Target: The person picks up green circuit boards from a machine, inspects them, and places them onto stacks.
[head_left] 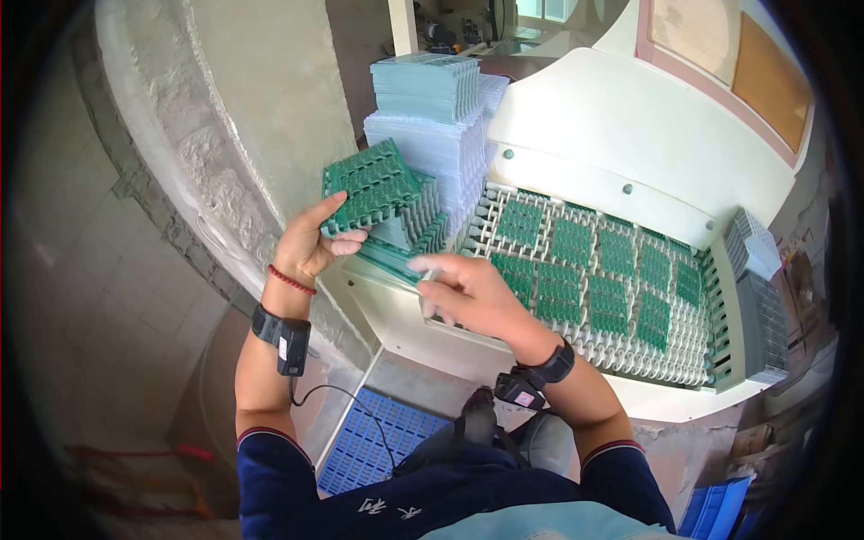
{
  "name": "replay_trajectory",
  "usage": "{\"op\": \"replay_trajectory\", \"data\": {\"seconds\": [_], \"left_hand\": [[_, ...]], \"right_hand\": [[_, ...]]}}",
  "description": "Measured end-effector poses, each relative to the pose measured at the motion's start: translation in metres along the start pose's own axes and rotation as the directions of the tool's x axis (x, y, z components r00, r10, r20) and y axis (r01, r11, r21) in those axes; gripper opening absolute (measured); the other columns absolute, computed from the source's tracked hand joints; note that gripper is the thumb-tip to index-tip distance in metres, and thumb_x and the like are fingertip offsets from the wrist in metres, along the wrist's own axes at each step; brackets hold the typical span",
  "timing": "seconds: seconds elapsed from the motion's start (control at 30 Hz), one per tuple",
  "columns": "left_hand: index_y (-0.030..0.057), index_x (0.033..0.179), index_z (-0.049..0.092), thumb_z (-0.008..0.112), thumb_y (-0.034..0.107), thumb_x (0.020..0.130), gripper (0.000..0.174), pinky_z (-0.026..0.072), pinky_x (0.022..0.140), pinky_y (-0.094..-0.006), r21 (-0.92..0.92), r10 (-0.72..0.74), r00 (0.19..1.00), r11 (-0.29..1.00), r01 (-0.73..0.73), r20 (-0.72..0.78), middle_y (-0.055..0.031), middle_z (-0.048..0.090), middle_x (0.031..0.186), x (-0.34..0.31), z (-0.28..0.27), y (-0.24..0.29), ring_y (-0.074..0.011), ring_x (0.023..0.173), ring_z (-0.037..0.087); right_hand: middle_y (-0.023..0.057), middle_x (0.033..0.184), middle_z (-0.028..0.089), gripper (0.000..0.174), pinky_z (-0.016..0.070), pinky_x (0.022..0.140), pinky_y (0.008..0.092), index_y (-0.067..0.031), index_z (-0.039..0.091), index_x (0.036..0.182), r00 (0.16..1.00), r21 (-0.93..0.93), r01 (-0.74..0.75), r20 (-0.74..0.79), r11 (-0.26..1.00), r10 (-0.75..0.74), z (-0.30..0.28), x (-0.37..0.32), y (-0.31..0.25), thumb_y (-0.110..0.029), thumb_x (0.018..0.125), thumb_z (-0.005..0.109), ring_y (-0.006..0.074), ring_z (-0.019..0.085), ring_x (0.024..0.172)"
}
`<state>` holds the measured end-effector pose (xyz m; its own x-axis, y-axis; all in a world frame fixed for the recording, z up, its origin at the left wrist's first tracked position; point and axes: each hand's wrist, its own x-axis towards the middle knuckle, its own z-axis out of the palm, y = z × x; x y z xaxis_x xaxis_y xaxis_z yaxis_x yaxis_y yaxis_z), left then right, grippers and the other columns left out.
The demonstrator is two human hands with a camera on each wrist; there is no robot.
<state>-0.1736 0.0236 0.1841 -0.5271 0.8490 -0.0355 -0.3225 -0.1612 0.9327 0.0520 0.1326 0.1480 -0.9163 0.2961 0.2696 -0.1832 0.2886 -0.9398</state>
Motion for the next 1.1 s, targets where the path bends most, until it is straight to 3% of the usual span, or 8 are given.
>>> {"op": "replay_trajectory", "data": {"seconds": [0.17, 0.3, 0.47, 0.7, 0.83, 0.9, 1.0, 1.1], "left_hand": [[-0.0140, 0.102, 0.051, 0.055, 0.020, 0.087, 0.037, 0.0530, 0.041, -0.0271, -0.014, 0.100, 0.995, 0.995, -0.100, 0.003, -0.0237, 0.062, 0.077, -0.031, 0.016, -0.015, -0.0239, 0.052, 0.062], [-0.0118, 0.105, 0.049, 0.059, 0.020, 0.085, 0.039, 0.0497, 0.042, -0.0280, 0.010, 0.137, 0.986, 0.990, -0.138, 0.100, -0.0205, 0.062, 0.082, -0.067, 0.040, -0.036, -0.0240, 0.055, 0.062], [-0.0054, 0.114, 0.048, 0.060, 0.013, 0.085, 0.037, 0.0523, 0.054, -0.0275, -0.063, 0.265, 0.955, 0.964, -0.259, 0.136, -0.0136, 0.062, 0.098, -0.099, 0.095, -0.102, -0.0177, 0.072, 0.062], [-0.0035, 0.116, 0.046, 0.053, 0.016, 0.089, 0.034, 0.0515, 0.057, -0.0293, -0.111, -0.034, 0.951, 0.991, 0.072, 0.307, -0.0095, 0.060, 0.097, -0.090, 0.115, -0.178, -0.0147, 0.071, 0.061], [-0.0016, 0.120, 0.045, 0.047, 0.012, 0.090, 0.034, 0.0528, 0.062, -0.0287, -0.065, -0.151, 0.902, 0.979, 0.193, 0.405, -0.0101, 0.060, 0.101, -0.093, 0.129, -0.208, -0.0162, 0.079, 0.062], [0.0007, 0.127, 0.040, 0.047, 0.007, 0.090, 0.038, 0.0463, 0.085, -0.0345, -0.131, -0.186, 0.900, 0.958, 0.255, 0.394, -0.0114, 0.055, 0.114, -0.092, 0.131, -0.221, -0.0188, 0.100, 0.055], [-0.0025, 0.129, 0.036, 0.048, 0.001, 0.083, 0.047, 0.0466, 0.088, -0.0393, -0.265, -0.245, 0.845, 0.876, 0.403, 0.475, -0.0161, 0.051, 0.120, -0.090, 0.133, -0.234, -0.0262, 0.105, 0.055], [-0.0063, 0.128, 0.036, 0.049, -0.001, 0.078, 0.052, 0.0438, 0.094, -0.0424, -0.352, -0.263, 0.808, 0.797, 0.490, 0.527, -0.0199, 0.050, 0.121, -0.091, 0.138, -0.248, -0.0315, 0.110, 0.053]], "right_hand": [[0.0034, 0.069, 0.064, 0.025, 0.0441, 0.050, 0.0199, 0.0003, 0.061, 0.102, 0.971, 0.100, -0.133, -0.186, 0.986, 0.150, -0.035, -0.032, 0.013, -0.020, 0.089, 0.057, 0.0054, 0.054, 0.057], [0.0112, 0.094, 0.064, 0.039, 0.0491, 0.057, 0.0224, 0.0033, 0.053, 0.116, 0.945, 0.240, 0.008, -0.320, 0.971, 0.071, -0.054, -0.048, 0.020, -0.024, 0.089, 0.057, 0.0115, 0.059, 0.075], [0.0148, 0.113, 0.056, 0.060, 0.0445, 0.082, 0.0269, 0.0041, 0.032, 0.134, 0.985, 0.224, 0.091, -0.161, 0.970, -0.055, -0.039, -0.101, -0.012, -0.029, 0.089, 0.056, 0.0162, 0.054, 0.097], [0.0063, 0.108, 0.057, 0.044, 0.0426, 0.079, 0.0252, 0.0019, 0.039, 0.130, 0.907, 0.278, -0.347, -0.146, 0.896, 0.396, -0.038, -0.173, 0.033, -0.019, 0.093, 0.049, 0.0095, 0.051, 0.091], [0.0054, 0.107, 0.057, 0.036, 0.0422, 0.080, 0.0247, 0.0001, 0.043, 0.128, 0.914, 0.410, -0.139, -0.298, 0.901, 0.276, -0.034, -0.199, 0.044, -0.008, 0.093, 0.045, 0.0092, 0.050, 0.092], [0.0059, 0.108, 0.057, 0.036, 0.0418, 0.082, 0.0254, -0.0008, 0.043, 0.128, 0.892, 0.377, -0.148, -0.349, 0.914, 0.288, -0.032, -0.211, 0.049, -0.007, 0.092, 0.046, 0.0096, 0.050, 0.094], [0.0123, 0.101, 0.061, 0.042, 0.0449, 0.075, 0.0258, -0.0025, 0.043, 0.129, 0.887, 0.052, -0.107, -0.447, 0.993, 0.119, -0.030, -0.218, 0.057, -0.008, 0.088, 0.052, 0.0122, 0.056, 0.086], [0.0129, 0.084, 0.065, 0.050, 0.0477, 0.067, 0.0286, -0.0031, 0.041, 0.130, 0.785, 0.121, -0.385, -0.479, 0.915, 0.393, -0.035, -0.227, 0.038, -0.013, 0.085, 0.058, 0.0160, 0.061, 0.074]]}}
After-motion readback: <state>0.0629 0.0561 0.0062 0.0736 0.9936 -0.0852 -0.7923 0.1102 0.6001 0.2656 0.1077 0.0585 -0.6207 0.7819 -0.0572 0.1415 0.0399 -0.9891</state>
